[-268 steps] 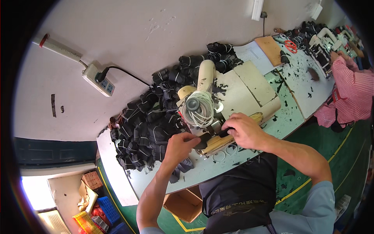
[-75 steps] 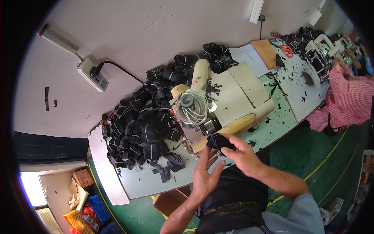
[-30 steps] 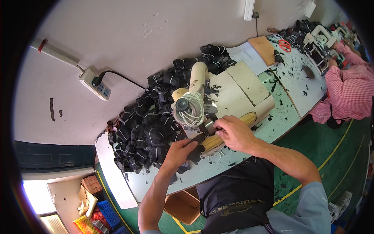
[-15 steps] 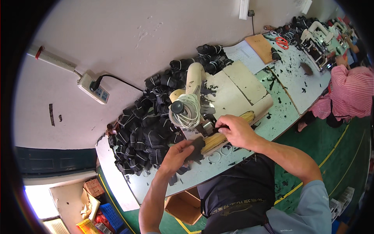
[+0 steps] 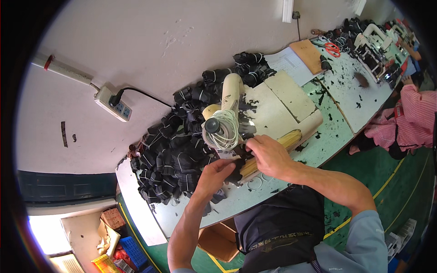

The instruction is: The person processes small shoe components using an industrial sewing machine.

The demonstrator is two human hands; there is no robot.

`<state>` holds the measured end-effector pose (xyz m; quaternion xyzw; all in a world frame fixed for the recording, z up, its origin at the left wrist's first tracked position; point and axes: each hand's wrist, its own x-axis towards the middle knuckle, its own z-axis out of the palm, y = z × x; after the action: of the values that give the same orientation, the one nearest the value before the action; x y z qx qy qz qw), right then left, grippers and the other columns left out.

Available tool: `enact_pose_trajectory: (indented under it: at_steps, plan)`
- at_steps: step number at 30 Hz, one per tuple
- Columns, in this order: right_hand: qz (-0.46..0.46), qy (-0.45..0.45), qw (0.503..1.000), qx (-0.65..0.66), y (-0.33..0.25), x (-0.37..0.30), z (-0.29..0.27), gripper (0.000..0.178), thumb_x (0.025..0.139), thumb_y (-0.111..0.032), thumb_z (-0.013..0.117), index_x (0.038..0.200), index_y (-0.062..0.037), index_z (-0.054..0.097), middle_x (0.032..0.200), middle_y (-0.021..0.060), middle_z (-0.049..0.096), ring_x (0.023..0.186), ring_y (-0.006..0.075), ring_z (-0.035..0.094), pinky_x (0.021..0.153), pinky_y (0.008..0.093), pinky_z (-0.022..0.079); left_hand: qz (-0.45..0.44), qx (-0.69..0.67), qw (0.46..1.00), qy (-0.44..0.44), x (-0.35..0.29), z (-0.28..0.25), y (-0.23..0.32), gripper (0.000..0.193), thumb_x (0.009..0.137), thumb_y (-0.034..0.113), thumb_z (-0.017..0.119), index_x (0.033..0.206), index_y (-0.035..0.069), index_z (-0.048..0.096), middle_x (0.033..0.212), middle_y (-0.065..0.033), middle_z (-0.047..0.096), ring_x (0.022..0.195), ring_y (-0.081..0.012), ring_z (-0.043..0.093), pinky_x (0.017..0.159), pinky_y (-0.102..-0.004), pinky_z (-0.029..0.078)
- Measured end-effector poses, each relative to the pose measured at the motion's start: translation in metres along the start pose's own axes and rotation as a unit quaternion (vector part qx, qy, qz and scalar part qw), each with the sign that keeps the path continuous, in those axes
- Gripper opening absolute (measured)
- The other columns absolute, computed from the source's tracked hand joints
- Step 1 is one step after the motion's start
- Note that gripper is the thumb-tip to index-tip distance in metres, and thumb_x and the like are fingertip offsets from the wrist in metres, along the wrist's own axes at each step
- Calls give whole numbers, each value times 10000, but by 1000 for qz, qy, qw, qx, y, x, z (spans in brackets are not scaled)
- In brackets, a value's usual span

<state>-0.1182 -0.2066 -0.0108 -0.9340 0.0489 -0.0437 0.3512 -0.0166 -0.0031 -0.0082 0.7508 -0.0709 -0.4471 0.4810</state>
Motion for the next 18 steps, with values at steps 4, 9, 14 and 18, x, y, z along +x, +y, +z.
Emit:
enact_pose_trajectory:
  at_steps: [4, 9, 14, 18]
  plan:
    - [32, 14, 998, 51, 8, -9, -12, 207, 820, 4, 663, 1022, -39, 645, 945, 151, 606, 945, 351, 599, 821, 441, 493, 14, 54, 998, 31, -6, -9, -11, 323, 923, 272, 695, 1093, 0, 726, 856, -25, 728, 682, -73, 596, 620, -258, 484]
    - [-46, 13, 996, 79, 5, -8, -9, 208, 809, -1, 633, 1017, -7, 641, 1006, 149, 597, 963, 353, 594, 807, 456, 496, 32, 126, 988, 78, 3, 0, -4, 331, 911, 279, 704, 1100, 8, 725, 894, -59, 748, 692, -84, 616, 632, -273, 495]
    - [5, 29, 999, 26, -1, -2, -2, 262, 811, -2, 667, 1070, -37, 653, 976, 157, 595, 953, 352, 605, 826, 437, 497, 31, 65, 997, 14, -3, -1, 3, 278, 935, 242, 686, 1094, 17, 725, 825, -23, 707, 634, -60, 569, 570, -243, 448]
    - [31, -8, 996, 81, 4, -10, -15, 259, 816, -4, 666, 1071, -48, 653, 992, 159, 601, 939, 350, 617, 822, 435, 502, -7, 67, 997, 45, -7, -14, -8, 292, 917, 248, 688, 1105, 28, 728, 838, -54, 734, 665, -80, 614, 630, -257, 496]
